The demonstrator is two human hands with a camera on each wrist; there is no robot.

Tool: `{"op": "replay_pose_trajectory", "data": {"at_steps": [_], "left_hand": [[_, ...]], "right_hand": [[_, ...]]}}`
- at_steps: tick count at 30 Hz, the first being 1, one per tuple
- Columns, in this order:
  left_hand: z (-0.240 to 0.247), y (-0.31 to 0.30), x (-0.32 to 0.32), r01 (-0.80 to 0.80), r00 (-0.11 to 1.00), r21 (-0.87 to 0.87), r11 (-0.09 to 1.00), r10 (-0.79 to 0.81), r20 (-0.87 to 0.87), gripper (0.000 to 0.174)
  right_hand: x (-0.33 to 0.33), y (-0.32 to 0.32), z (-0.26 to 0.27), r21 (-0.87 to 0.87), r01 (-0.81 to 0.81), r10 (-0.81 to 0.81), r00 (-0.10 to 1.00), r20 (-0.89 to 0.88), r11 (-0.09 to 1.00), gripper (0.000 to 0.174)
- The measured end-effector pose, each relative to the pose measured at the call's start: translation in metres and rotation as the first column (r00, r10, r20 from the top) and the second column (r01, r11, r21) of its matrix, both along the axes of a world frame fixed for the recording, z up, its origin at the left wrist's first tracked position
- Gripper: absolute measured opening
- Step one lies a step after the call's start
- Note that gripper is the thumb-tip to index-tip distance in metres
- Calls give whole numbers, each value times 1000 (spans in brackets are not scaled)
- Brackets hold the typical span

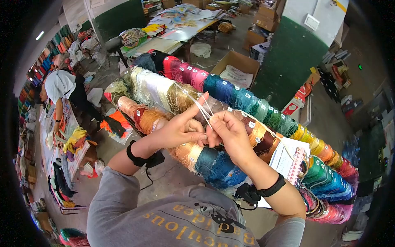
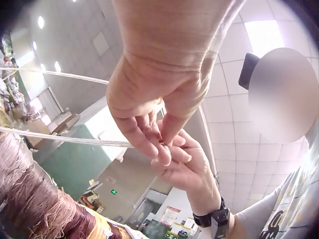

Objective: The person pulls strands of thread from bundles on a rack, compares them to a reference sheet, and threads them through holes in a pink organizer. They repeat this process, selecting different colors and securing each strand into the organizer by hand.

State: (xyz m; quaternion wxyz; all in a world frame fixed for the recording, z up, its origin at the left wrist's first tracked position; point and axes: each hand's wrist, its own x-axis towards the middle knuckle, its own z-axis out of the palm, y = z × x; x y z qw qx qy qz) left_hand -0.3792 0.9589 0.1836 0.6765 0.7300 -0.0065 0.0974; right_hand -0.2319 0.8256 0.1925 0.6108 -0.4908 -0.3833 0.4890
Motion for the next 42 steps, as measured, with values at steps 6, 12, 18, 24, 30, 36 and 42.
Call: {"op": "replay_pose_trajectory", "data": {"at_steps": [6,12,18,24,30,36,42], "left_hand": [[-28,1,18,-22,999,304,953,34,-33,41],[-67,12,32,-92,985,362,927,137,-100,20],[-81,-18,70,-47,984,306,951,97,-151,19],[-97,-65,114,42,972,380,924,51,-230,19],[-116,-96,134,127,956,527,840,37,-290,20],[-105,-134,148,-73,993,598,798,111,-27,23],[-89,-210,190,24,967,81,996,-3,-254,29]], "right_hand": [[34,-55,22,398,171,-420,570,706,901,10],[132,-195,69,592,604,-743,669,-14,534,22],[212,-349,46,534,590,-447,808,-385,606,22],[227,-413,11,371,796,-557,602,-572,479,17],[235,-441,15,351,852,-603,523,-602,388,14],[283,-604,55,644,751,-903,365,-225,143,20],[217,-440,36,684,680,-586,-450,674,265,15]]}}
